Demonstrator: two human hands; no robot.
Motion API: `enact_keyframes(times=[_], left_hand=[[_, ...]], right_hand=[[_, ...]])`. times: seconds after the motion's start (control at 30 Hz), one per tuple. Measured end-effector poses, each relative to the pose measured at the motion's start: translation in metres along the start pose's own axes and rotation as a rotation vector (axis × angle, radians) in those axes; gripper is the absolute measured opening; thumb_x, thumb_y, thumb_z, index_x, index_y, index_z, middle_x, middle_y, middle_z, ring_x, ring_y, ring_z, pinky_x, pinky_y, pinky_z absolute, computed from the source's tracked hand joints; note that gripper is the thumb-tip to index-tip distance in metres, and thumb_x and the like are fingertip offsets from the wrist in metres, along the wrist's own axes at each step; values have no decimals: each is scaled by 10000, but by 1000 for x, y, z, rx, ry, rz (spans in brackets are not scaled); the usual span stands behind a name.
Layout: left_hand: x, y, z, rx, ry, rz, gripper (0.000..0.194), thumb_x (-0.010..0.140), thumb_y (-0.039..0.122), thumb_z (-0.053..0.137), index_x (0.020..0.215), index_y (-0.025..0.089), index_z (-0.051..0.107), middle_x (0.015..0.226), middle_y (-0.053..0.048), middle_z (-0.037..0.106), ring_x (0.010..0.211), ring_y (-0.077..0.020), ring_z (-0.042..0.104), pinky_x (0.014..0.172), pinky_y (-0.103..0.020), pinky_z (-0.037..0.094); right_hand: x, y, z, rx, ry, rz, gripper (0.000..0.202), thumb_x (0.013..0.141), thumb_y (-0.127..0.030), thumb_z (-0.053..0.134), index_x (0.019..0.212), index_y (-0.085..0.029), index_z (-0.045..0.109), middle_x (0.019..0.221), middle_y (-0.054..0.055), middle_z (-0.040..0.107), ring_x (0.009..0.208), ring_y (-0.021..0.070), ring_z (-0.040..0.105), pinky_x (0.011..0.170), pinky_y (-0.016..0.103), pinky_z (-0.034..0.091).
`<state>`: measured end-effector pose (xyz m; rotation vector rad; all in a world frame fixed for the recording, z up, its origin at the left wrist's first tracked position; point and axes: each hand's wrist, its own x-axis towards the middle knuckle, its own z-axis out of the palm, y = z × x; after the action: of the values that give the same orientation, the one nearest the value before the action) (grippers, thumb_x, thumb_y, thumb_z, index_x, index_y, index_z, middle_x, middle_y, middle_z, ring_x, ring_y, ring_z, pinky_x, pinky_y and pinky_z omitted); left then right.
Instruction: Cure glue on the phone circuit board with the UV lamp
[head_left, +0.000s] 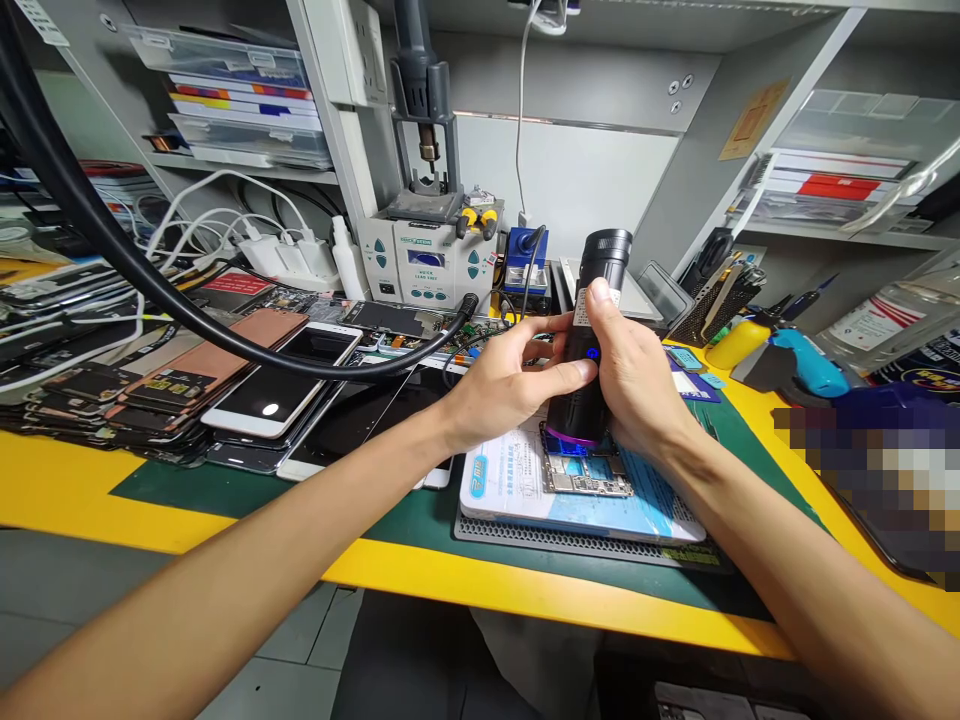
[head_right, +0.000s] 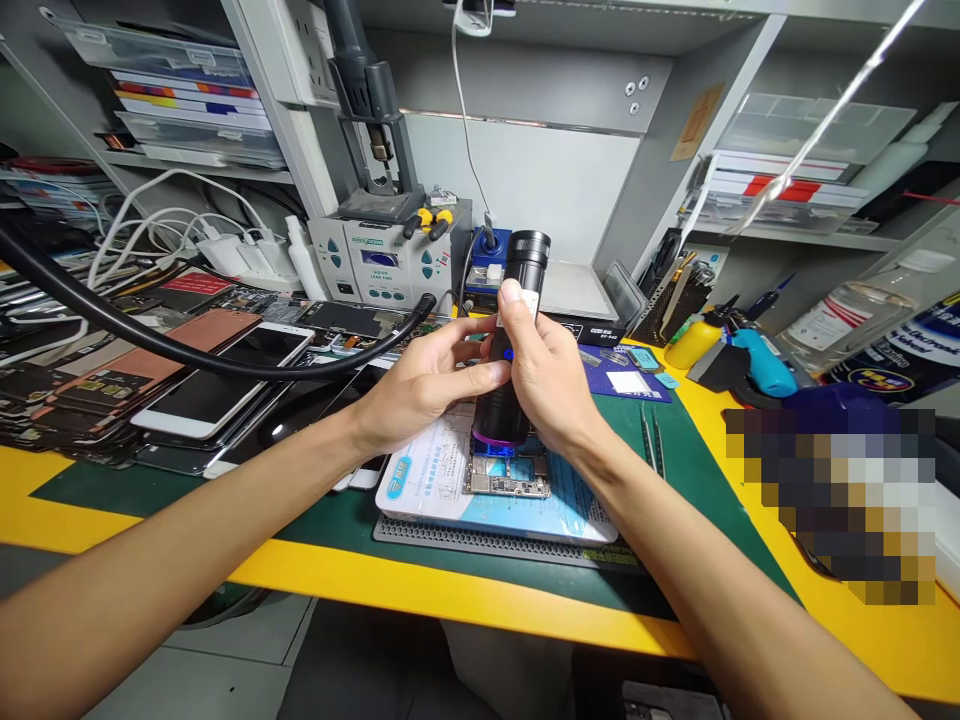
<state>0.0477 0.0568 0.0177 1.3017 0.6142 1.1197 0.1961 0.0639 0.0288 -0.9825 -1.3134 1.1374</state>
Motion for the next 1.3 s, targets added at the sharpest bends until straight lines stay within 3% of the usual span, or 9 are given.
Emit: enact_keyframes(times=[0.27,0.5,0.73,0.87,1.0,1.13,1.2,1.3], left_hand=[[1,1,1,30,-1,-18,548,857,226,794,1363,120,612,1142,-77,689,1090,-191,625,1044,-370,482],[3,2,1,-27,-19,-59,642,863,285,803,1447,135,582,1132,-76,687,1015,-169,643,937,-331,532],[0,8,3,-11,-36,-106,640,870,301,788,1458,163,579,1067,-47,667,914,-152,642,844,-301,548],[-5,15,-5,91,-107,-119,698,862,286,753,1510,169,520,1090,-61,664,978,-181,646,876,-331,544],[-16,28,-18,303,-201,-100,972,768,261,872,1609,210,387,1350,-122,627,1206,-250,631,1065,-429,519],[-27,39,-23,610,-285,-146,1433,593,351,1031,1717,280,146,1623,-197,460,1496,-406,465,1268,-620,327],[-30,41,-22,791,-351,-155,1561,553,420,1036,1731,256,25,1681,-234,379,1556,-448,397,1274,-620,337],[-31,40,-19,952,-399,-112,1562,593,495,996,1727,218,-41,1699,-262,344,1574,-459,388,1255,-579,399]], right_hand=[[-1,1,0,8,31,-24,535,923,-748,693,672,-282,613,678,-8,639,680,222,668,628,393,610],[0,-5,0,73,50,21,557,882,-773,717,650,-299,541,628,-19,599,712,239,692,653,403,648],[-1,-11,3,140,4,98,555,802,-800,777,669,-297,583,614,-4,645,728,280,768,651,444,703],[0,-8,3,165,-1,118,507,819,-786,771,778,-293,658,611,-3,681,728,290,787,650,447,708],[1,-8,3,194,-16,163,524,821,-813,744,856,-294,683,554,-8,683,654,298,784,613,461,702],[-1,-11,5,198,-26,179,536,807,-827,747,850,-298,673,536,1,698,636,303,784,600,457,698],[-2,-12,5,197,-27,175,528,807,-821,752,863,-301,678,541,7,710,648,310,787,601,457,698],[-1,-11,5,199,-25,168,523,807,-814,757,892,-304,684,543,4,713,662,317,792,607,466,701]])
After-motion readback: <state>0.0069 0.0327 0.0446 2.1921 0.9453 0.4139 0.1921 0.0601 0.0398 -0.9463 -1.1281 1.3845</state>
